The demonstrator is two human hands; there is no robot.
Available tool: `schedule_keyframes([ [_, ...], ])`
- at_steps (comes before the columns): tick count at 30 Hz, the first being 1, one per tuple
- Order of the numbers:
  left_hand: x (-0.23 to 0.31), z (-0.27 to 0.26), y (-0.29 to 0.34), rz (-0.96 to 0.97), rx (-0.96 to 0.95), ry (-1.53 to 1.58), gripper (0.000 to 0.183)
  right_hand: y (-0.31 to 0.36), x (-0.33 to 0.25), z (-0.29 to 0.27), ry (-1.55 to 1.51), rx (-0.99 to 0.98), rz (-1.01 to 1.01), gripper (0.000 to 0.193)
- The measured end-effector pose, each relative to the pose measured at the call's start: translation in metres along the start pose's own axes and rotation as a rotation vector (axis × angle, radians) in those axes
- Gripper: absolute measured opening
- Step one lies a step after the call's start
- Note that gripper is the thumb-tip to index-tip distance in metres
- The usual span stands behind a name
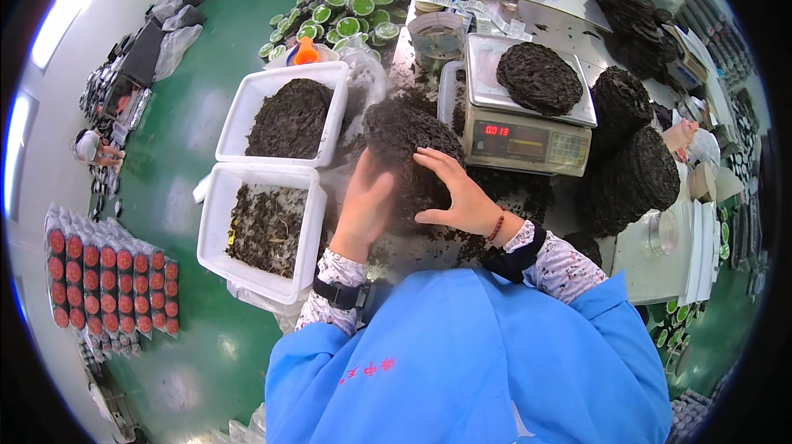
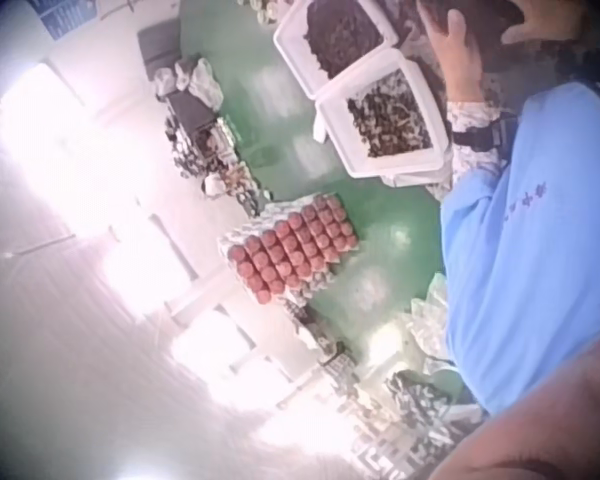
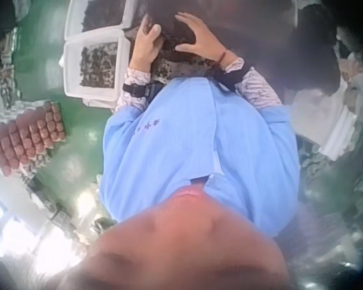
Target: The person repeatedly scoops dark dried seaweed from white bins, forms it into round cakes by hand, and places them on a digital scale to check weight. The person adjusts the cakes by adding or removing material until the target weight is reached, then sets the finished cakes aside.
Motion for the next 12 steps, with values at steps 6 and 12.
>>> schedule_keyframes([
  [6, -0.005, -0.003, 0.004, -0.053, 0.033, 0.074, 0.063, 0.004, 0.007, -0.017, -0.079, -0.044, 0.076, 0.081],
  [12, -0.02, 0.002, 0.003, 0.038, -0.143, -0.54, 0.088, 0.006, 0.008, -0.012, -0.098, -0.027, 0.066, 0.081],
])
Point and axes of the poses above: each hand's wrist, its own y-axis away from the middle knuckle, its own z-axis out of the palm, x = y × z, the point moved 6 cm from there along -y, towards the middle knuckle, and after that the axes turned 4 degrees about y, right-handed, at the moved point
